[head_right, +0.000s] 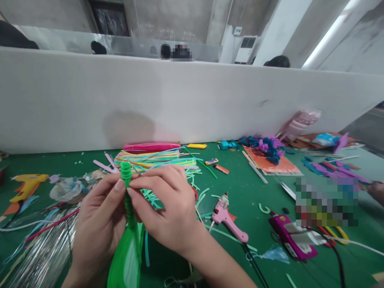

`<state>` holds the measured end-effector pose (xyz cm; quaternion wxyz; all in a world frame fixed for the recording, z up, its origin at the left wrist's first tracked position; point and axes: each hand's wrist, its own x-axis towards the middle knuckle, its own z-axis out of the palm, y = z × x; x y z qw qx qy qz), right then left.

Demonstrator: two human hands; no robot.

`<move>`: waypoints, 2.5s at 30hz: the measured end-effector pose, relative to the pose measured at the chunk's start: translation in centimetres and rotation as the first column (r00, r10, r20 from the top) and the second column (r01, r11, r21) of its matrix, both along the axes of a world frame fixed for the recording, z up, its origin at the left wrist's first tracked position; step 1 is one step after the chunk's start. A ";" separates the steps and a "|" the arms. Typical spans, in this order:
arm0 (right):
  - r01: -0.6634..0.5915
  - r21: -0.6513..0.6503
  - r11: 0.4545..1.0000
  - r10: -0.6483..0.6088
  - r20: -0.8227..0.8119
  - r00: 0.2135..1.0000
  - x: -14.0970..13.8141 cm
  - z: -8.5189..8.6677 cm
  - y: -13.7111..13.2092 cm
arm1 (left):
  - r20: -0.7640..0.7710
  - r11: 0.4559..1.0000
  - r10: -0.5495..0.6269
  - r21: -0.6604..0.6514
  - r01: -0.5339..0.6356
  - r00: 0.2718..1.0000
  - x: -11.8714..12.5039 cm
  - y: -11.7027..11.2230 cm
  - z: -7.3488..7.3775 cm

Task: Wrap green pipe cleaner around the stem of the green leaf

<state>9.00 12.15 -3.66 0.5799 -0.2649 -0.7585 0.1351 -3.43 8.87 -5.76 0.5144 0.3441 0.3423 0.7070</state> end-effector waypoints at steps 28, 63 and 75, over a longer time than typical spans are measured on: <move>-0.211 -0.263 0.941 0.165 -0.188 0.968 0.0 -0.2 0.6 | -0.088 1.000 0.005 -0.009 -0.006 0.996 -0.2 -0.3 0.1; 0.001 -0.009 1.000 -0.002 -0.099 0.995 -0.5 -0.3 0.1 | -0.117 0.998 0.044 0.052 -0.038 0.992 0.0 -0.3 -0.1; -0.108 -0.054 0.993 0.110 0.032 0.993 0.1 1.6 -0.1 | -0.249 0.991 0.136 0.032 -0.132 0.959 -1.3 -1.2 1.1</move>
